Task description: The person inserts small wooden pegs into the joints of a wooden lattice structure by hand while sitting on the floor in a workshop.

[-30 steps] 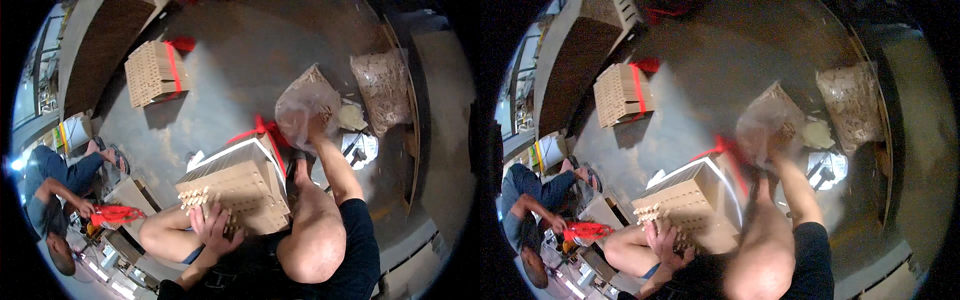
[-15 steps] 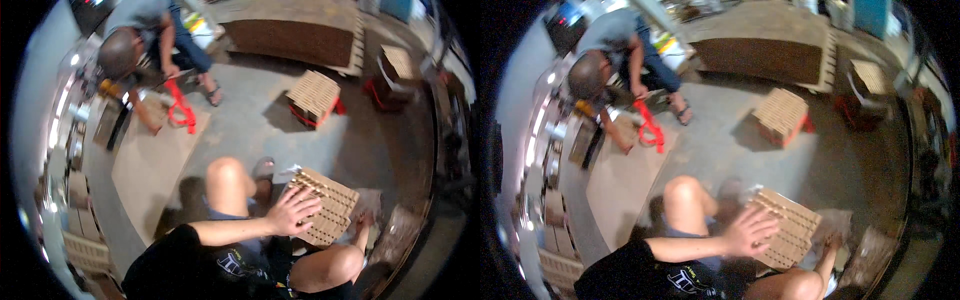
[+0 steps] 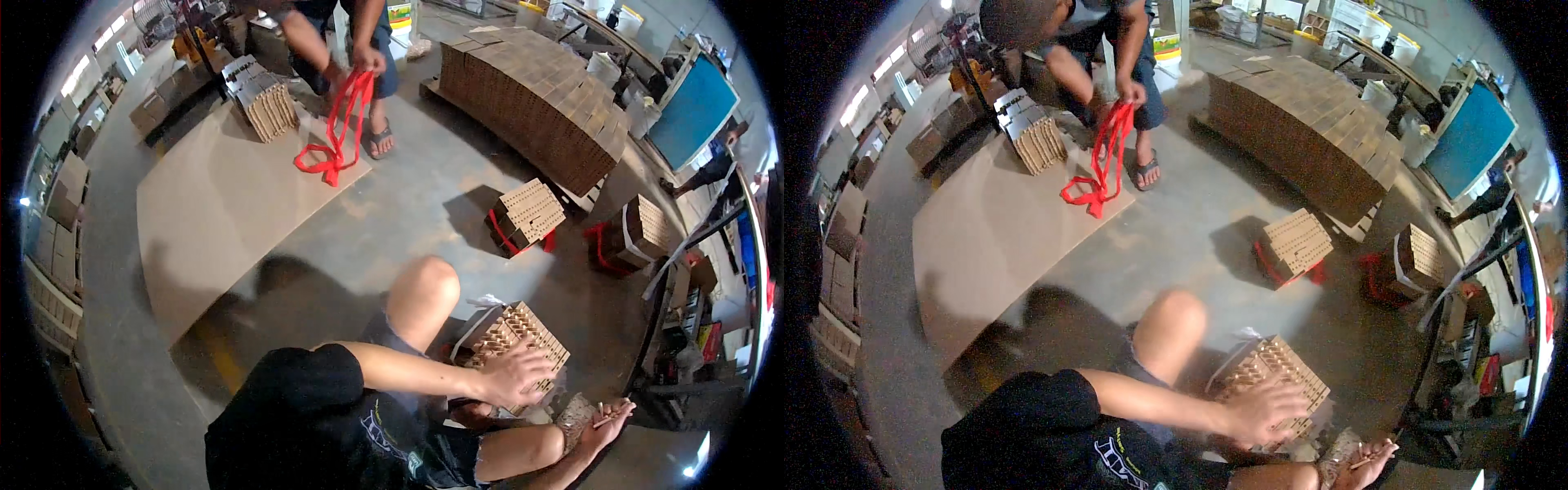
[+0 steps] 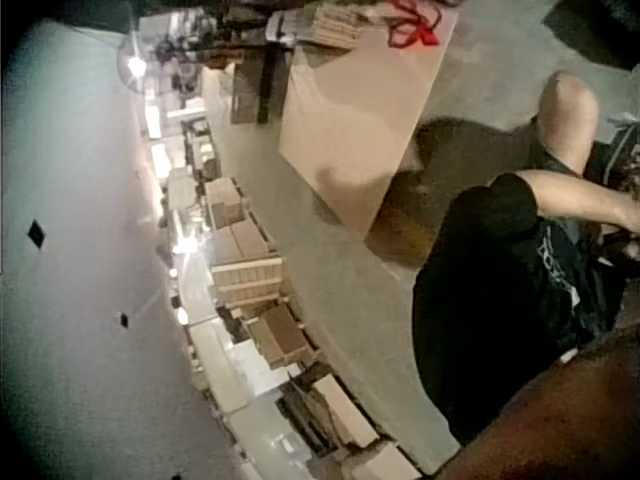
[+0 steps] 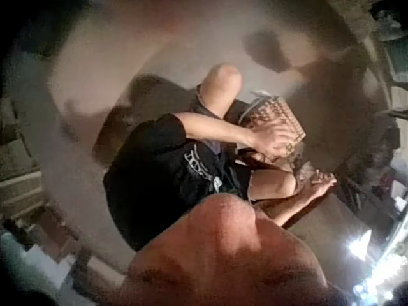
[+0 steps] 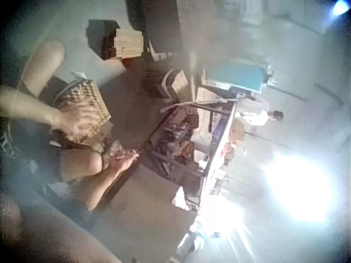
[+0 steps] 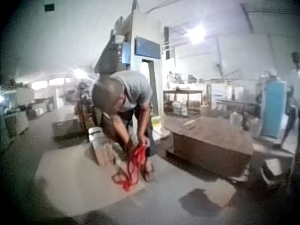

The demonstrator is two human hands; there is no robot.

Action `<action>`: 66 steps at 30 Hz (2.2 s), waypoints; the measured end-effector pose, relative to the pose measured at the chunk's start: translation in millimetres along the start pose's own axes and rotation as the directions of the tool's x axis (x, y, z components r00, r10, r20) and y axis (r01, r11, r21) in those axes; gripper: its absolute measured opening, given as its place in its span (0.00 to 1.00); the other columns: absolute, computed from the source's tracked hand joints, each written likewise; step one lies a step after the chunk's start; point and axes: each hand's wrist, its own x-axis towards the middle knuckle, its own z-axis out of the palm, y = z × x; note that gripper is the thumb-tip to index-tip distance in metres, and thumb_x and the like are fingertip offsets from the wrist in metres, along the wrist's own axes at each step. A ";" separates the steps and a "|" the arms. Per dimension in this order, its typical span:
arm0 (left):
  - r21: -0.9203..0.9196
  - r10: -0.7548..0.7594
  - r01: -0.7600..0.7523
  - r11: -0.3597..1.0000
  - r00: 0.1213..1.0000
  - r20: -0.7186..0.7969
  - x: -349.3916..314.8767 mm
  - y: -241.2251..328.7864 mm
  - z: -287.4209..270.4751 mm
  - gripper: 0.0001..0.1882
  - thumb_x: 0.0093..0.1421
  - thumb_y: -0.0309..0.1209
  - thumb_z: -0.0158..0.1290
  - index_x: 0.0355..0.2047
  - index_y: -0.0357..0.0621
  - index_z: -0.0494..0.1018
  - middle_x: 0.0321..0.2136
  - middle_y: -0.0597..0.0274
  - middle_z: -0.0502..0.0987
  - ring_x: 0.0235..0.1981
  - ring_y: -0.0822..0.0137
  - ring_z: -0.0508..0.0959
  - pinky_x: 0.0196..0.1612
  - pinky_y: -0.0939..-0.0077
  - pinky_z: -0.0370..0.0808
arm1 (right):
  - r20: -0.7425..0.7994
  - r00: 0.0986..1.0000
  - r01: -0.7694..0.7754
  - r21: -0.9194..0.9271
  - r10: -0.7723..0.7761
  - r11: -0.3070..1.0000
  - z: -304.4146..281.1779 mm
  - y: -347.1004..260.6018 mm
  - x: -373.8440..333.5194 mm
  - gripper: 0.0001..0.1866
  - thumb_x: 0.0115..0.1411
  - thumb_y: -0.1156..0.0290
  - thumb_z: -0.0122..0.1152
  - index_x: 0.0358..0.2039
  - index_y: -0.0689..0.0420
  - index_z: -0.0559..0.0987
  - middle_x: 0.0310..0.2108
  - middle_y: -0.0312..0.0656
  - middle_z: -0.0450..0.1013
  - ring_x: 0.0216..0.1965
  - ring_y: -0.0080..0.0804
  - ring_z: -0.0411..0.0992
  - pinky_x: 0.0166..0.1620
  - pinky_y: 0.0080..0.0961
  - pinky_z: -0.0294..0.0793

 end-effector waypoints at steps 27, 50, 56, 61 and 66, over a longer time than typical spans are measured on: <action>-0.877 -0.696 0.480 -0.029 0.620 0.362 11.7 30.5 -19.2 0.21 0.71 0.47 0.42 0.52 0.48 0.74 0.48 0.64 0.78 0.49 0.67 0.77 0.54 0.73 0.74 | 0.279 0.926 0.378 -0.679 -0.255 0.629 164.2 115.8 -136.7 0.09 0.70 0.73 0.58 0.48 0.63 0.79 0.42 0.39 0.79 0.42 0.24 0.75 0.48 0.21 0.76; -0.755 -0.500 0.651 0.080 0.682 0.534 52.9 -70.3 -60.6 0.11 0.70 0.38 0.48 0.42 0.45 0.72 0.25 0.67 0.73 0.18 0.78 0.70 0.13 0.87 0.60 | 0.433 0.868 0.339 -0.874 0.242 0.348 123.3 78.0 -19.5 0.13 0.60 0.66 0.67 0.44 0.58 0.83 0.39 0.46 0.81 0.40 0.37 0.80 0.46 0.30 0.78; -0.814 -0.490 0.581 0.011 0.713 0.502 62.0 -69.6 -53.4 0.10 0.73 0.39 0.47 0.43 0.46 0.71 0.24 0.67 0.72 0.16 0.78 0.69 0.14 0.87 0.59 | 0.782 0.621 0.766 -0.619 0.051 0.171 132.6 103.8 10.7 0.06 0.57 0.73 0.64 0.36 0.57 0.80 0.32 0.46 0.78 0.34 0.50 0.78 0.37 0.39 0.79; -0.832 -0.489 0.555 0.016 0.730 0.478 69.0 -81.2 -55.4 0.10 0.73 0.39 0.46 0.43 0.47 0.71 0.24 0.67 0.72 0.16 0.79 0.68 0.14 0.88 0.58 | 0.810 0.552 0.816 -0.574 0.201 0.071 144.2 101.1 13.9 0.04 0.58 0.71 0.63 0.32 0.54 0.77 0.28 0.41 0.76 0.32 0.45 0.77 0.36 0.40 0.75; -0.814 -0.468 0.577 0.060 0.737 0.488 74.7 -85.7 -50.9 0.10 0.73 0.38 0.46 0.44 0.46 0.71 0.26 0.68 0.72 0.18 0.79 0.70 0.15 0.87 0.60 | 0.772 0.550 0.824 -0.563 0.320 -0.058 148.2 101.0 16.7 0.03 0.57 0.68 0.64 0.29 0.50 0.78 0.26 0.37 0.77 0.31 0.38 0.77 0.41 0.33 0.69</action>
